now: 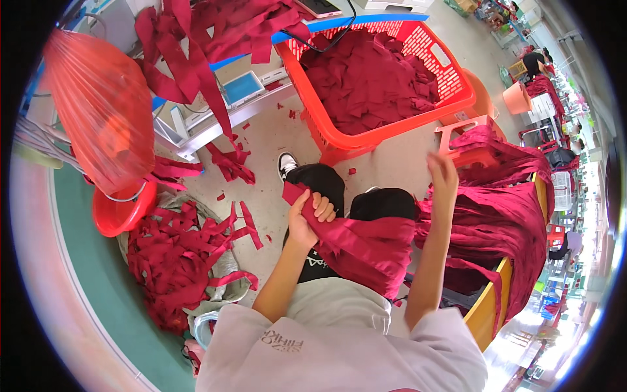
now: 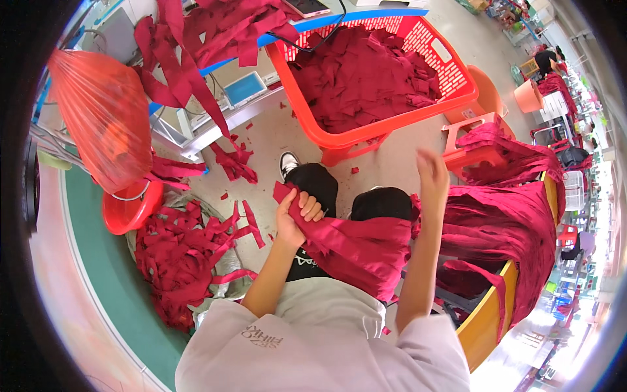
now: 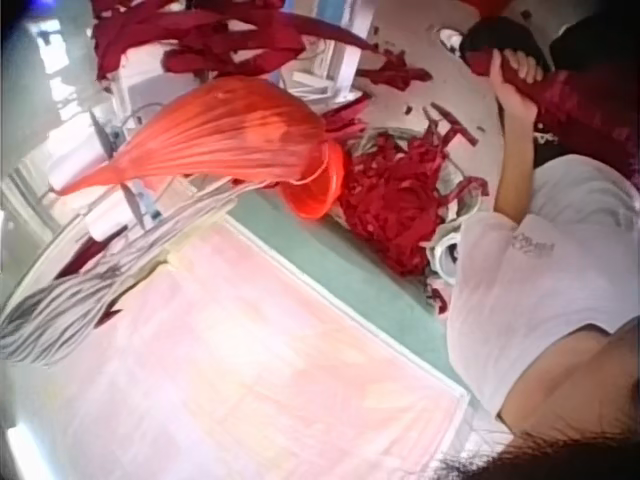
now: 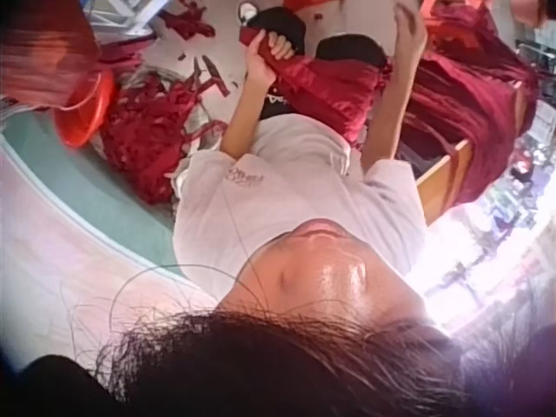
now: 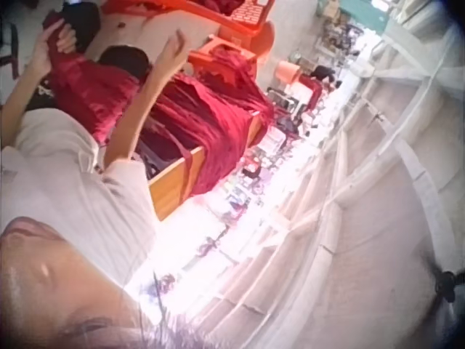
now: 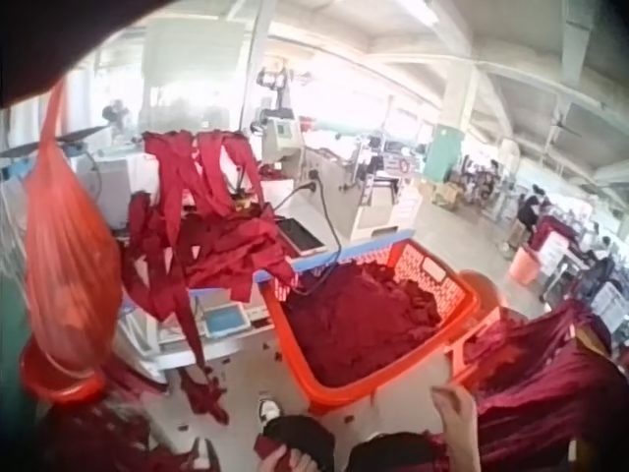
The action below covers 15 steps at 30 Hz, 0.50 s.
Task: Sorting and organizing maroon fabric strips in a textile workshop.
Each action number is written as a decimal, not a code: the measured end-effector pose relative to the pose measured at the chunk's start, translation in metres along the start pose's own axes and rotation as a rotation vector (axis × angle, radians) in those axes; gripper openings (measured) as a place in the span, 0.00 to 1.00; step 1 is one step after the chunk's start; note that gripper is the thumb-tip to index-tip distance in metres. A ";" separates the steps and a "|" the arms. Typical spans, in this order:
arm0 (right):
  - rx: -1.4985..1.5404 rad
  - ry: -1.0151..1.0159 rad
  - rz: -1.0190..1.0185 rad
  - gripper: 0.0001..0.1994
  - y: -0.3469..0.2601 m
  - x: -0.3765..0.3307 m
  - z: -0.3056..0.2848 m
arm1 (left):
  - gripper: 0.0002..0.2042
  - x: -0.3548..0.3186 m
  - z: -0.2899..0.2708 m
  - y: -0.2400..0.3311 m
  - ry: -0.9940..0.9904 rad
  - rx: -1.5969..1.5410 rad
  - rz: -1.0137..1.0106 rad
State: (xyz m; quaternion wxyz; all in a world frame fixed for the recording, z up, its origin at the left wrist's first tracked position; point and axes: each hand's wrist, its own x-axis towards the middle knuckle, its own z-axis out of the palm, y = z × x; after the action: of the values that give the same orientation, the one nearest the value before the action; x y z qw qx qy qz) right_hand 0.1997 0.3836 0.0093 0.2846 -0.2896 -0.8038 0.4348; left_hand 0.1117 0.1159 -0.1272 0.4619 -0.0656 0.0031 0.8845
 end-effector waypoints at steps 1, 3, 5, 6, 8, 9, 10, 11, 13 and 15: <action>-0.007 -0.087 -0.105 0.12 -0.017 0.031 0.022 | 0.19 0.000 0.001 0.000 -0.003 -0.001 -0.004; 0.182 -0.284 -0.170 0.13 -0.025 0.092 0.076 | 0.19 -0.001 0.001 -0.002 0.012 0.035 0.009; 0.059 -0.405 -0.157 0.14 -0.004 0.151 0.126 | 0.19 -0.001 0.001 -0.003 0.016 0.039 0.014; -0.034 -0.473 -0.125 0.17 0.017 0.177 0.144 | 0.19 0.000 0.000 -0.005 0.014 0.039 0.012; -0.395 -0.487 -0.219 0.22 0.061 0.219 0.160 | 0.19 0.001 0.002 -0.008 0.012 0.047 0.006; -0.663 -0.423 -0.336 0.25 0.081 0.235 0.161 | 0.19 0.003 0.002 -0.011 0.002 0.046 -0.006; -0.673 -0.451 -0.176 0.29 0.103 0.250 0.154 | 0.19 0.005 0.005 -0.014 -0.015 0.036 -0.024; -0.717 -0.487 -0.068 0.31 0.090 0.238 0.174 | 0.19 -0.002 0.000 -0.010 -0.011 0.054 0.002; -0.774 -0.549 0.058 0.36 0.078 0.226 0.187 | 0.19 -0.008 -0.003 -0.005 0.006 0.090 0.030; -0.721 -0.561 0.043 0.37 0.077 0.224 0.185 | 0.19 -0.009 0.000 0.002 0.001 0.078 0.042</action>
State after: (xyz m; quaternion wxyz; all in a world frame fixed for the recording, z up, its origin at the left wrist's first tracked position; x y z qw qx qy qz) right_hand -0.0649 0.4800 -0.0960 -0.0722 -0.2577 -0.9437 0.1945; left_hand 0.1154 0.1077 -0.1263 0.4456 -0.0479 0.0390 0.8931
